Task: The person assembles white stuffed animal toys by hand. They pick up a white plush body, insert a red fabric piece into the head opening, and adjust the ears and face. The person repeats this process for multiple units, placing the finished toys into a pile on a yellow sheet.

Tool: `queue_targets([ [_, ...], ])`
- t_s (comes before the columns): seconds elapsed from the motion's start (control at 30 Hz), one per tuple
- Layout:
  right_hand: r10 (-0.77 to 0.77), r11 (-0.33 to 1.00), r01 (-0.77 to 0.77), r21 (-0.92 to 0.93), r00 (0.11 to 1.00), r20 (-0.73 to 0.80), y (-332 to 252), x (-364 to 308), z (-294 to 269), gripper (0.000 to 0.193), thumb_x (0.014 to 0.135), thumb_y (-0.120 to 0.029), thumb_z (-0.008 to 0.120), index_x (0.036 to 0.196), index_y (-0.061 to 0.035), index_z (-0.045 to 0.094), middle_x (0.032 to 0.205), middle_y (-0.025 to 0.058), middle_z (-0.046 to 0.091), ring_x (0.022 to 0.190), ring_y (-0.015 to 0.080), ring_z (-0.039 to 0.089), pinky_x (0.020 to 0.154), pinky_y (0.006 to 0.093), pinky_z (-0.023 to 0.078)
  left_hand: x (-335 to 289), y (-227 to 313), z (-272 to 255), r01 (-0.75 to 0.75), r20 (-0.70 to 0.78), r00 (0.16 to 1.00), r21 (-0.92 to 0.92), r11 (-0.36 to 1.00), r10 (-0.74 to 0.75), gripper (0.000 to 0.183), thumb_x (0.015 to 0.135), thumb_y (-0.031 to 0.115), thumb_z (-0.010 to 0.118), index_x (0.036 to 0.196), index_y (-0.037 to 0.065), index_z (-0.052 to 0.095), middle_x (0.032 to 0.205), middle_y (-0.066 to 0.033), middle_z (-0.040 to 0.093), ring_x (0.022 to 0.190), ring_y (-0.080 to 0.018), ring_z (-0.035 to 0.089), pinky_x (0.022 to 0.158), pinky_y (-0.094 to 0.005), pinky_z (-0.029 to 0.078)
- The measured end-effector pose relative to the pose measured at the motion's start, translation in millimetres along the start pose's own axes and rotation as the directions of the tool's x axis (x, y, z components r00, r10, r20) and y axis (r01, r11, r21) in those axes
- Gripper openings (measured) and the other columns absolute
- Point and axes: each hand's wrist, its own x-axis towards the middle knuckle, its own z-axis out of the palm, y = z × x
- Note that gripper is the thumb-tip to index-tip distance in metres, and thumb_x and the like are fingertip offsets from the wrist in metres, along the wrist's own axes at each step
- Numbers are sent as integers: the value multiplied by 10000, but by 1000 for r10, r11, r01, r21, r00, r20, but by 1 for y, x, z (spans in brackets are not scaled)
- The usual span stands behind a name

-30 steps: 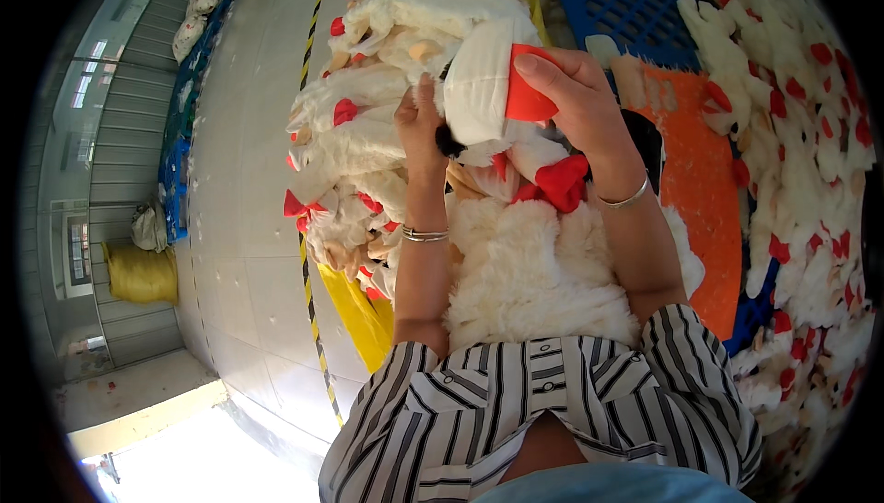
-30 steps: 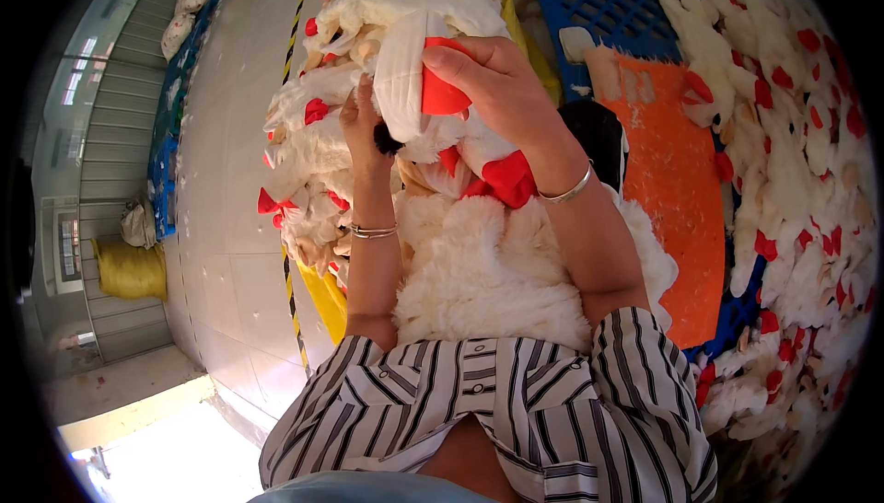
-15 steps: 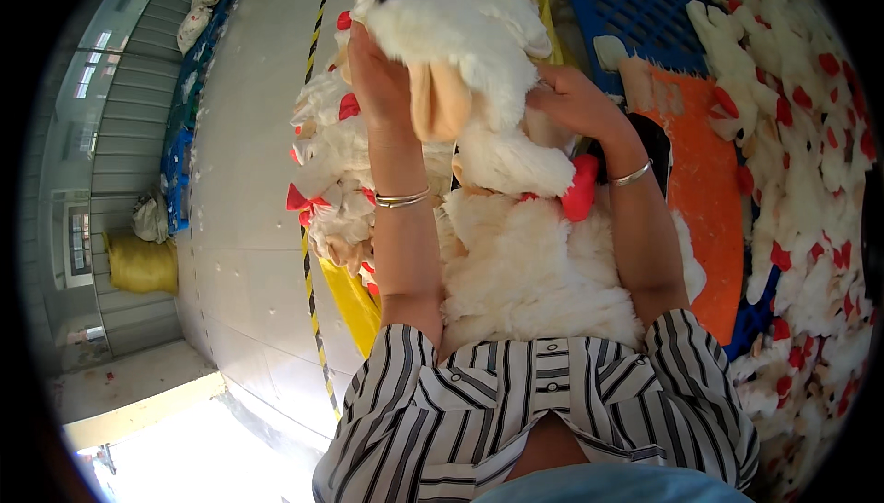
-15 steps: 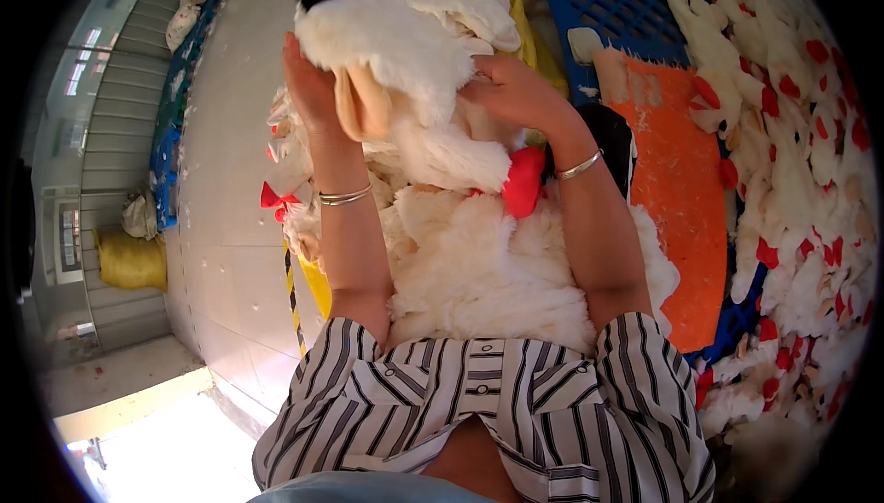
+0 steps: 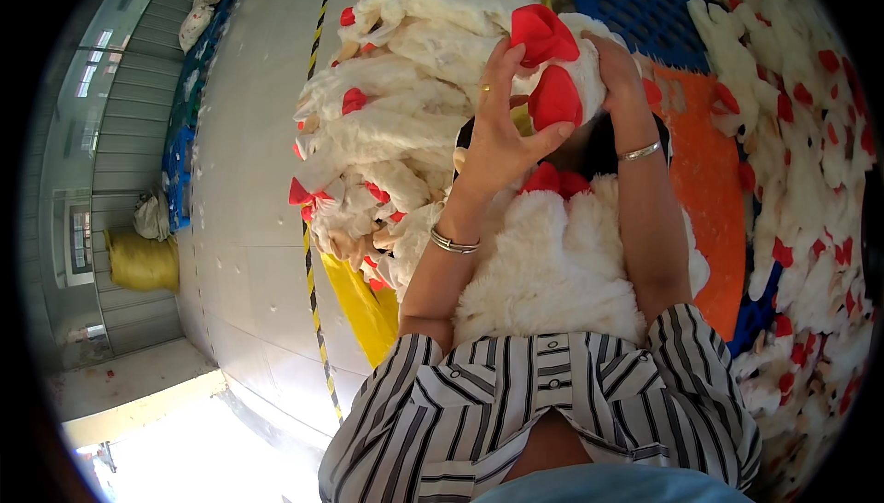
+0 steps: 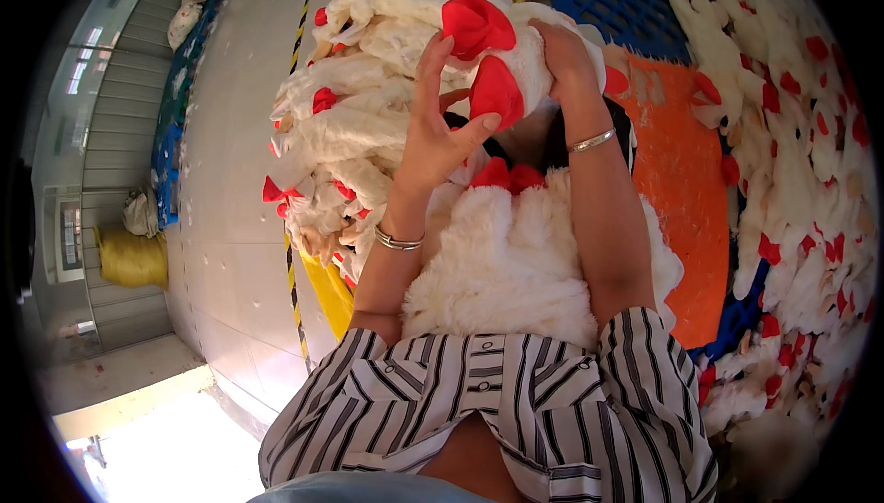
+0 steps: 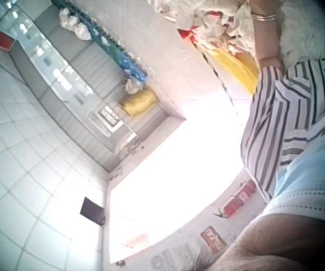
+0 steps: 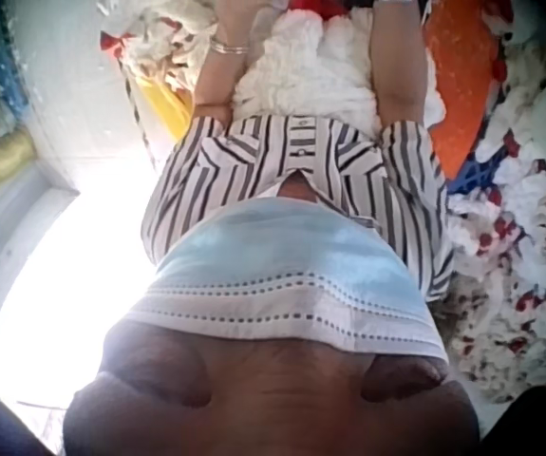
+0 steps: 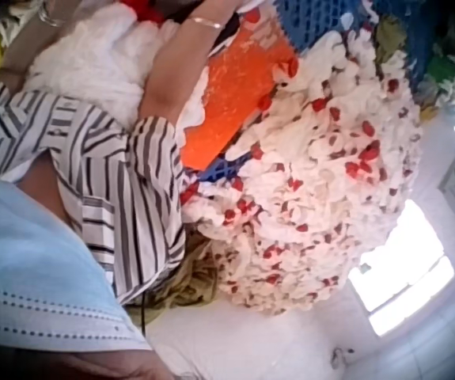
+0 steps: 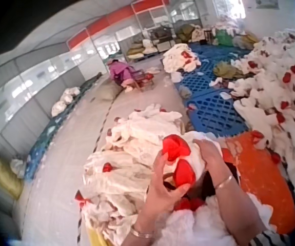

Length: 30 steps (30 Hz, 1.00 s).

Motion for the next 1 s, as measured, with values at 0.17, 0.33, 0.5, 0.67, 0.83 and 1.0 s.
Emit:
queue_targets([
  [0.17, 109, 899, 38, -436, 946, 306, 1, -35, 29, 296, 941, -200, 540, 1102, 19, 659, 961, 110, 698, 779, 162, 672, 700, 294, 545, 14, 10, 0, 53, -83, 994, -125, 991, -64, 924, 768, 186, 816, 1496, 40, 267, 1518, -158, 318, 1215, -224, 530, 890, -346, 525],
  [0.33, 74, 899, 94, -429, 930, 360, 12, -20, 21, 247, 915, -193, 585, 1025, 14, 662, 901, 75, 692, 744, 146, 661, 662, 286, 532, 14, -25, -9, 63, -18, 998, 226, 972, -60, 649, 794, 202, 783, 1330, -19, 491, 1041, -124, 667, 923, -179, 642, 784, -279, 529],
  [0.5, 53, 995, -39, -94, 988, 148, -4, -53, 36, 231, 947, -213, 565, 997, -8, 659, 888, 67, 688, 757, 150, 659, 656, 293, 534, 6, -18, -23, 428, 119, 897, 15, 904, -427, 505, 866, 67, 697, 1330, -3, 511, 1005, -44, 641, 853, -76, 608, 720, -238, 520],
  [0.67, -7, 997, -9, 79, 980, 200, -7, -64, 31, 258, 985, -185, 474, 1068, 2, 631, 976, 93, 697, 825, 202, 676, 736, 304, 563, -8, -6, -2, 83, 46, 996, -54, 995, -81, 600, 768, 17, 748, 1324, 67, 527, 862, -18, 589, 783, -93, 570, 714, -254, 490],
  [0.83, -78, 949, 168, -265, 944, 321, 27, -19, 10, 245, 973, -197, 514, 1023, 3, 647, 937, 82, 698, 792, 191, 656, 686, 305, 522, -4, -13, 3, -181, -3, 984, 9, 984, 181, 473, 737, -54, 719, 1174, 56, 576, 968, -47, 568, 776, -112, 566, 709, -257, 489],
  [1.0, -134, 549, 486, -680, 854, 503, 16, -13, 10, 212, 922, -189, 623, 1040, -17, 655, 940, 48, 684, 864, 112, 596, 771, 249, 484, 0, 1, -2, -59, -222, 975, -269, 961, -3, 160, 861, -55, 641, 989, 23, 584, 847, -11, 605, 648, -47, 534, 527, -199, 425],
])
